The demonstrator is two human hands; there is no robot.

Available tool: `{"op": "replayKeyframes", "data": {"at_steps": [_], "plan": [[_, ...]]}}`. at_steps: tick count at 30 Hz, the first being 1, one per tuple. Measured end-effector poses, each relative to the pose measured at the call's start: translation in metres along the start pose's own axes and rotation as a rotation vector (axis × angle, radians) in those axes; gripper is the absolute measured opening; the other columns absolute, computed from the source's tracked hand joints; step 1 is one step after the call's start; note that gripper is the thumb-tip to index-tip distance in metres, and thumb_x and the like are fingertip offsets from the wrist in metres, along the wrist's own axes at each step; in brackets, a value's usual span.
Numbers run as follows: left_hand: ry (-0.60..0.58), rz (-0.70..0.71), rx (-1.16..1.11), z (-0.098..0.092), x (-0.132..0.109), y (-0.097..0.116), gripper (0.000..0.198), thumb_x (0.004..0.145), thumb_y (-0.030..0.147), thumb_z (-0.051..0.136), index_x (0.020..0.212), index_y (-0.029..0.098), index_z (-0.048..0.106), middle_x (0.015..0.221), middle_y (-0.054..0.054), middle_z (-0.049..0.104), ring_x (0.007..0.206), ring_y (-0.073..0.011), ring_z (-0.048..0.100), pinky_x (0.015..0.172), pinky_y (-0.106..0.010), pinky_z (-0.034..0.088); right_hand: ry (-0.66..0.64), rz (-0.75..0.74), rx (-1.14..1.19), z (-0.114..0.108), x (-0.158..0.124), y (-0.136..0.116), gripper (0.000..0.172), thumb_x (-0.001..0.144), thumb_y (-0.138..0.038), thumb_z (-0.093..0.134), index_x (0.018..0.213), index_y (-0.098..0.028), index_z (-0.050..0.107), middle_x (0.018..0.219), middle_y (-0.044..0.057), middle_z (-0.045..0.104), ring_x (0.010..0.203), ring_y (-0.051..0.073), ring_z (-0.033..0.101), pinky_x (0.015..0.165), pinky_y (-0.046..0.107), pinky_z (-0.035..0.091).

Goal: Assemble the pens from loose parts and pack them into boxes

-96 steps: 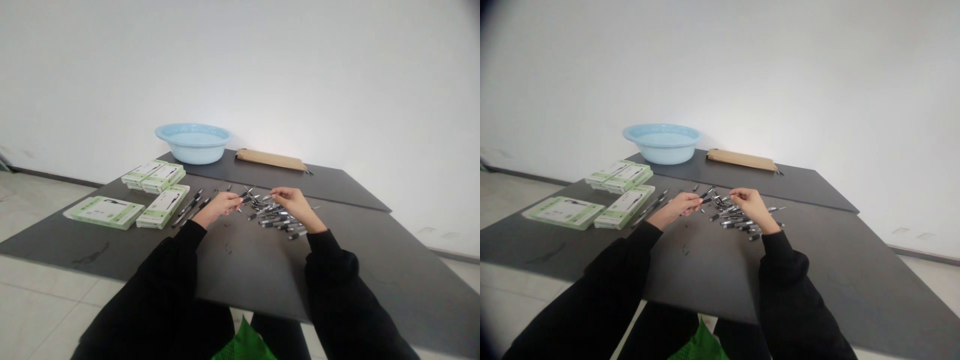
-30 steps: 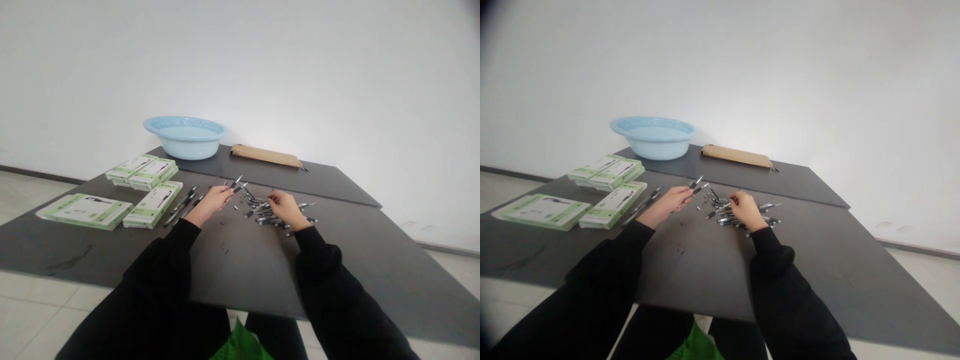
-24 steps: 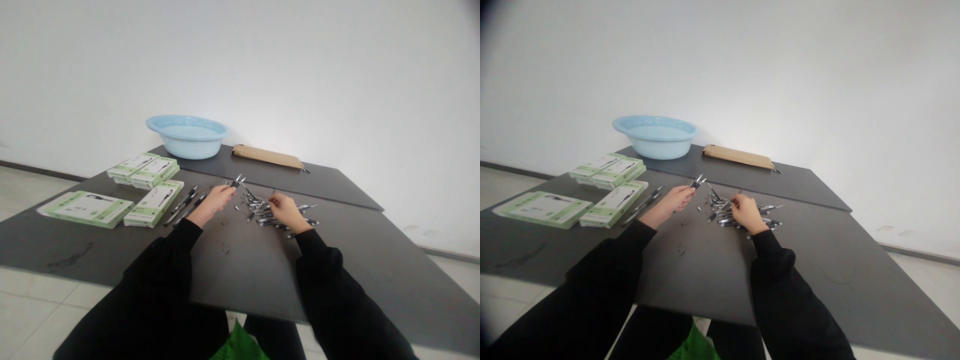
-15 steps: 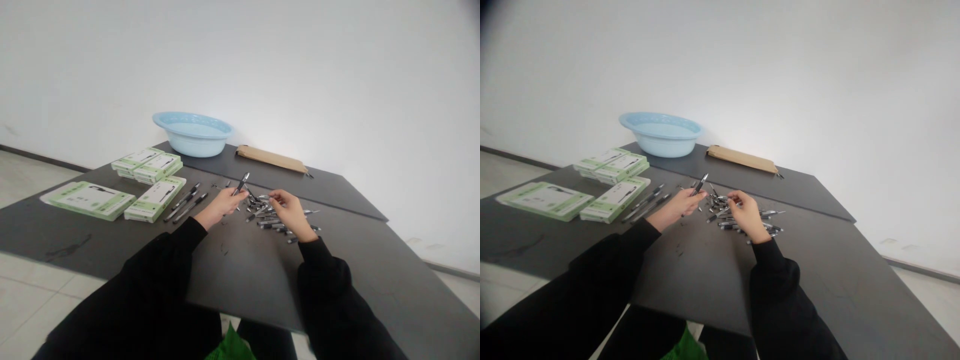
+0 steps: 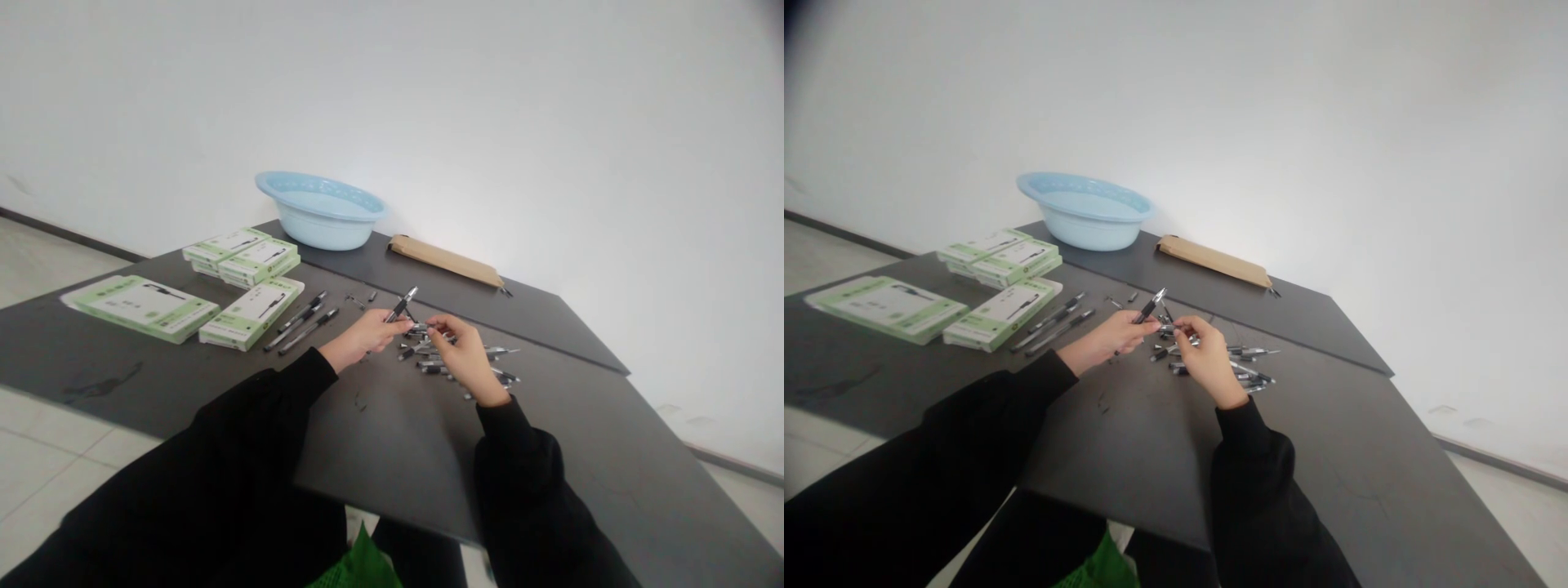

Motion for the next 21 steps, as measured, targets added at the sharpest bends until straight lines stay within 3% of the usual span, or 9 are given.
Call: {"op": "replayKeyframes", "data": {"at_steps": [8, 15, 21], "plan": [[-0.018, 0.006, -0.017, 0.003, -0.002, 0.004, 0.033, 0.073, 0.044, 0.075, 0.084, 0.016, 0.060, 0.042, 0.012, 0.028, 0.036, -0.0032, 0.019, 0.038, -0.018, 0.011, -0.005, -0.010, -0.019, 0.001, -0.001, 0.001, 0.020, 0.082, -0.028, 0.054, 0.094, -0.018, 0.068, 0.083, 0.006, 0.071, 0.076, 0.020, 0.062, 0.076, 0.031, 0.048], [0.067, 0.003, 0.076, 0.000, -0.003, 0.007, 0.033, 0.073, 0.045, 0.074, 0.078, 0.015, 0.059, 0.044, 0.011, 0.032, 0.036, -0.0034, 0.022, 0.038, -0.019, 0.013, 0.000, 0.003, -0.026, 0.002, -0.001, 0.005, 0.020, 0.082, -0.027, 0.055, 0.094, -0.018, 0.069, 0.083, 0.006, 0.072, 0.076, 0.020, 0.063, 0.076, 0.033, 0.048], [0.060, 0.017, 0.124, 0.004, -0.005, 0.010, 0.034, 0.075, 0.047, 0.071, 0.080, 0.015, 0.059, 0.046, 0.010, 0.032, 0.037, -0.0038, 0.022, 0.039, -0.020, 0.012, 0.012, 0.031, -0.023, 0.003, 0.000, 0.009, 0.020, 0.081, -0.030, 0.056, 0.091, -0.019, 0.069, 0.082, 0.007, 0.072, 0.075, 0.021, 0.064, 0.074, 0.033, 0.048]]}}
Point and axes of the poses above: each hand's wrist, its own x-axis towards the middle knuckle, its own z-axis out of the palm, y = z × x, the point moved 6 cm from there along x, towards the middle knuckle
